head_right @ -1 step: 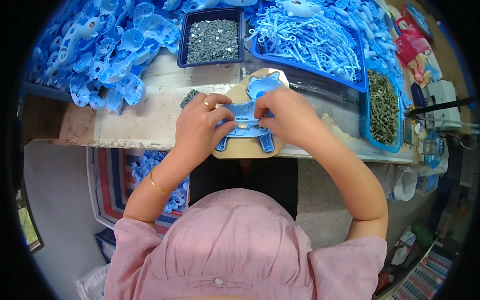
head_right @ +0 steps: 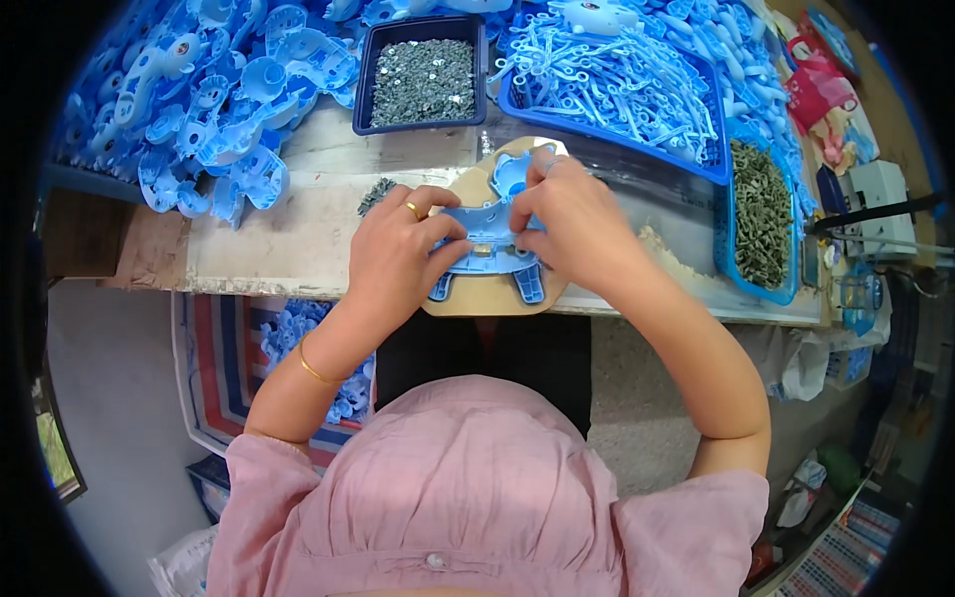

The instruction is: Manually assembling blue plastic toy components using a handheld dispenser tool at a factory workstation.

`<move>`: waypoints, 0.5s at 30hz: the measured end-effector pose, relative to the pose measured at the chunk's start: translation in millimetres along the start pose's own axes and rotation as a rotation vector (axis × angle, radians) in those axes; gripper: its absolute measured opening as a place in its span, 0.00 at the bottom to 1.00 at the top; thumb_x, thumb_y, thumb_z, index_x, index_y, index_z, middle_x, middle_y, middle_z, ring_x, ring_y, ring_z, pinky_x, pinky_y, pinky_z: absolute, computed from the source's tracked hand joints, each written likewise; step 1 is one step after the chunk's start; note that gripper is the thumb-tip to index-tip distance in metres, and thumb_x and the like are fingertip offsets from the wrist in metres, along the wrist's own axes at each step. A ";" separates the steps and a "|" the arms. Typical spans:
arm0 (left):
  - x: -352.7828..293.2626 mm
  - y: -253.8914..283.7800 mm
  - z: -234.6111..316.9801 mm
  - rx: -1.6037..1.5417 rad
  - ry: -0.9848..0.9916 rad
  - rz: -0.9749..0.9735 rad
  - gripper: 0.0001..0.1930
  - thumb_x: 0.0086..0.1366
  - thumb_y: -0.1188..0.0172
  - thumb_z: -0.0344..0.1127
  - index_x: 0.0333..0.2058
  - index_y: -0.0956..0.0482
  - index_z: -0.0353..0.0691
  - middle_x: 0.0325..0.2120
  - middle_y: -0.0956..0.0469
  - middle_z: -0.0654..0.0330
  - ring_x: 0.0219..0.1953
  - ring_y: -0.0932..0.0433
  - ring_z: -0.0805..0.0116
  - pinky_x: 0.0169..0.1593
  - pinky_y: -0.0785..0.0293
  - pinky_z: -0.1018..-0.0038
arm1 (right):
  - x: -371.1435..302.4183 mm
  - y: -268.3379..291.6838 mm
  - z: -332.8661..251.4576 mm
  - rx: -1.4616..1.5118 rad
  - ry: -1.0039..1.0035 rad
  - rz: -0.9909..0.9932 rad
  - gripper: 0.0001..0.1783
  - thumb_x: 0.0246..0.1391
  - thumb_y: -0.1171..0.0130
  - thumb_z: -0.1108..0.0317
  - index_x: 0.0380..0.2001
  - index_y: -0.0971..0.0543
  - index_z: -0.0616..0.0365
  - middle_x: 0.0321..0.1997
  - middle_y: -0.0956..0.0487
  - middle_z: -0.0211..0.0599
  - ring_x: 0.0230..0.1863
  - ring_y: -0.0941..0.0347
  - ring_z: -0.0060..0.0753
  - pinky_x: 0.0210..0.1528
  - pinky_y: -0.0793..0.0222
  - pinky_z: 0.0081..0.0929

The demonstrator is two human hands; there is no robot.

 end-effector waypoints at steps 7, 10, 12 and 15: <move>4.6 -2.9 2.4 0.070 -0.049 -0.046 0.07 0.52 0.31 0.36 0.29 0.16 0.43 0.36 0.20 0.65 0.40 0.24 0.63 0.40 0.29 0.66 | 10.0 0.3 2.2 0.009 -0.006 -0.107 0.13 0.43 0.28 0.74 0.36 0.14 0.54 0.38 0.23 0.37 0.45 0.24 0.42 0.45 0.27 0.36; 8.6 14.3 -2.5 -0.012 0.048 -0.136 0.12 0.57 0.31 0.40 0.37 0.18 0.44 0.35 0.19 0.63 0.39 0.23 0.60 0.41 0.28 0.65 | 48.4 42.9 -44.9 0.275 0.050 0.379 0.18 0.49 0.30 0.73 0.45 0.18 0.56 0.42 0.21 0.38 0.45 0.21 0.38 0.46 0.25 0.32; 18.4 19.2 -10.3 -0.029 0.029 -0.040 0.15 0.60 0.33 0.44 0.43 0.21 0.46 0.33 0.18 0.60 0.37 0.22 0.57 0.39 0.26 0.61 | 76.4 69.0 -54.0 0.080 0.252 0.852 0.23 0.52 0.28 0.67 0.51 0.21 0.57 0.46 0.19 0.38 0.46 0.20 0.33 0.48 0.24 0.29; 53.1 30.5 -44.7 0.090 0.171 -0.071 0.11 0.62 0.35 0.43 0.38 0.19 0.46 0.31 0.18 0.57 0.39 0.20 0.54 0.37 0.23 0.57 | 107.5 83.9 -63.6 0.184 0.111 0.862 0.41 0.59 0.39 0.71 0.72 0.45 0.59 0.73 0.44 0.53 0.71 0.42 0.61 0.74 0.48 0.46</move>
Point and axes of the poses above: each hand's wrist, its own x-axis towards the middle knuckle, its own y-axis out of the back of the hand, z = x × y, the point moved 2 cm from there along x, towards the middle knuckle
